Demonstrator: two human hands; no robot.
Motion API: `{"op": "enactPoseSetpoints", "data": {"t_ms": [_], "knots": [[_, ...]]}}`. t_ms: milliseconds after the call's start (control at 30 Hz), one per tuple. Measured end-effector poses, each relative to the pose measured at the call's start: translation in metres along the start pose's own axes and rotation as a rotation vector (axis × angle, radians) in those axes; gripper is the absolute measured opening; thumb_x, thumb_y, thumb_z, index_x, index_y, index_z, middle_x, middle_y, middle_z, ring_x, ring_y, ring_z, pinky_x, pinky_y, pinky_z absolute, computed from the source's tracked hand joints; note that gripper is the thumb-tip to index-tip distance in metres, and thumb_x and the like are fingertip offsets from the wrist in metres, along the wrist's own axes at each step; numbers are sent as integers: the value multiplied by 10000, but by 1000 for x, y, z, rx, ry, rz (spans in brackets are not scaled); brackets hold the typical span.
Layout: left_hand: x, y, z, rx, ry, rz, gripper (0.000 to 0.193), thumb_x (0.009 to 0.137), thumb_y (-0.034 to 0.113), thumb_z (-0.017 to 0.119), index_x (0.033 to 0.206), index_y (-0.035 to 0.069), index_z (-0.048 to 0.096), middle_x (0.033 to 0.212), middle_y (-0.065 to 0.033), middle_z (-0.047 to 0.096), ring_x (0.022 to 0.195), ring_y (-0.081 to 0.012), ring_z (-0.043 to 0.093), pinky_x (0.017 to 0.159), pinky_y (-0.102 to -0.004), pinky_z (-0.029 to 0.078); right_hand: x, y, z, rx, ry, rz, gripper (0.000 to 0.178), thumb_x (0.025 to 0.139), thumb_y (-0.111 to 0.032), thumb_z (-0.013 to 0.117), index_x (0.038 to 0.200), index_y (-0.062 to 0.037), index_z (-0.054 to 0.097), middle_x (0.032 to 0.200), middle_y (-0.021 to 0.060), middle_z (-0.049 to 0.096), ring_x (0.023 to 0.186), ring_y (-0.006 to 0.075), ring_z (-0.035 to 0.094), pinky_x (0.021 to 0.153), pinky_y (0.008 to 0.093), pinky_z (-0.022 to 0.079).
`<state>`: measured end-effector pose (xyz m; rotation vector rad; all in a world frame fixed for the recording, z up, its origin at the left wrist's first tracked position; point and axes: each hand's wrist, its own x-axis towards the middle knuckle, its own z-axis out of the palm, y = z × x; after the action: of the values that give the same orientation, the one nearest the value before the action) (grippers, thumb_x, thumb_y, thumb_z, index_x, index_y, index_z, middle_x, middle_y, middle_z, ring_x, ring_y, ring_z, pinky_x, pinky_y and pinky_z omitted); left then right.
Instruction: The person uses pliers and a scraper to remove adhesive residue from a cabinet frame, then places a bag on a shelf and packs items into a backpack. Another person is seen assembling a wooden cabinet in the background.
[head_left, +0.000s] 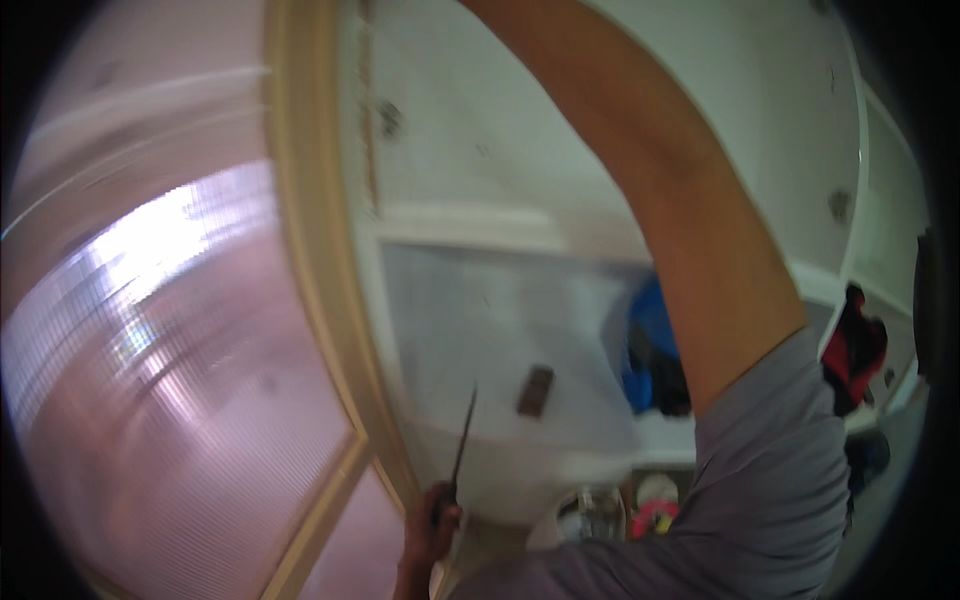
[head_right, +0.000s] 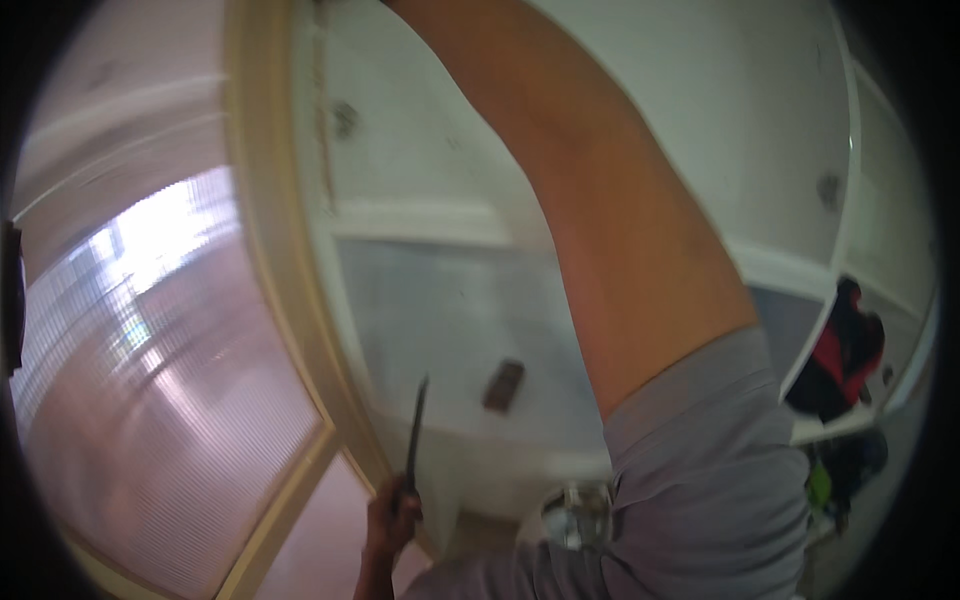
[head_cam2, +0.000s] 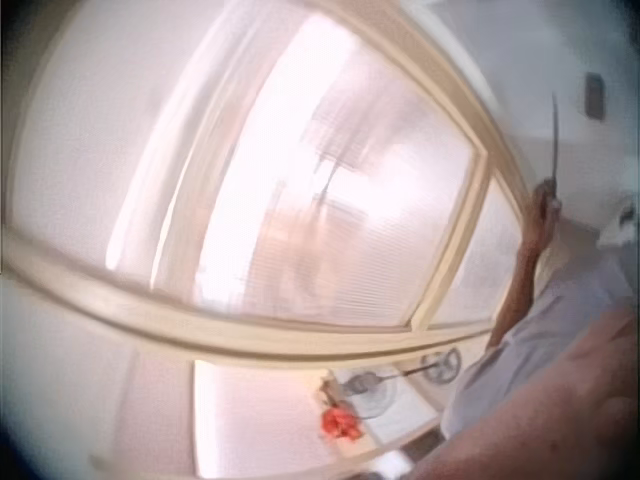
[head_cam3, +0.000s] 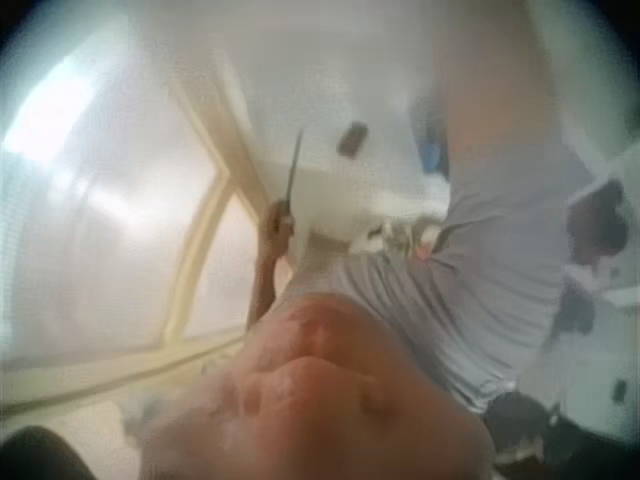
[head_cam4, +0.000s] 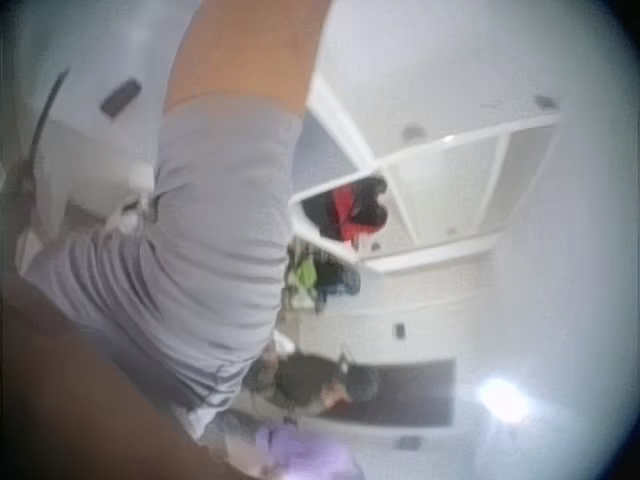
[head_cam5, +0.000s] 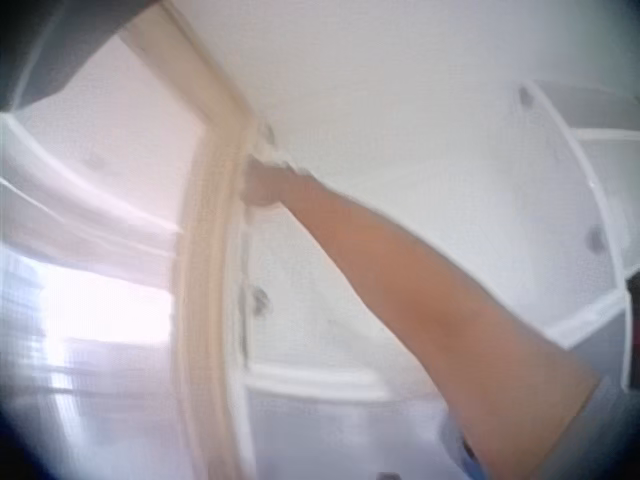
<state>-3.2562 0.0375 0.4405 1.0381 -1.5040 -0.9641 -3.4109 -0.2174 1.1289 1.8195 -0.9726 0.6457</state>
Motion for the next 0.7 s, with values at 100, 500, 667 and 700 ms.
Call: {"op": "enactPoseSetpoints", "data": {"t_ms": [100,500,667,700], "knots": [[9,-5,5,62,37,166,417,1018,286,717,1336,33,625,938,-148,732,804,-201,716,749,-367,581,-77,8,-34,36,-9,-53,638,951,-376,617,1511,-83,529,1690,121,360,1410,397,529,1094,612,455],[47,76,-7,511,126,234,402,965,130,770,1341,40,659,999,-168,730,823,-288,724,752,-385,570,-533,138,-105,-67,-578,429,572,929,-329,652,1436,-74,583,1625,133,424,1354,399,558,1060,592,470],[144,108,3,937,3,202,382,1025,269,680,1369,106,653,1110,-188,749,1034,-434,706,851,-503,557,-591,142,-143,-137,-642,526,545,919,-310,667,1405,-71,605,1598,138,451,1330,400,570,1046,584,476],[162,108,7,957,-48,189,386,1029,286,670,1378,120,649,1116,-189,752,1053,-443,700,853,-512,555,-605,145,-149,-139,-637,540,540,918,-306,670,1399,-70,610,1593,139,456,1326,401,573,1043,582,477]]}}
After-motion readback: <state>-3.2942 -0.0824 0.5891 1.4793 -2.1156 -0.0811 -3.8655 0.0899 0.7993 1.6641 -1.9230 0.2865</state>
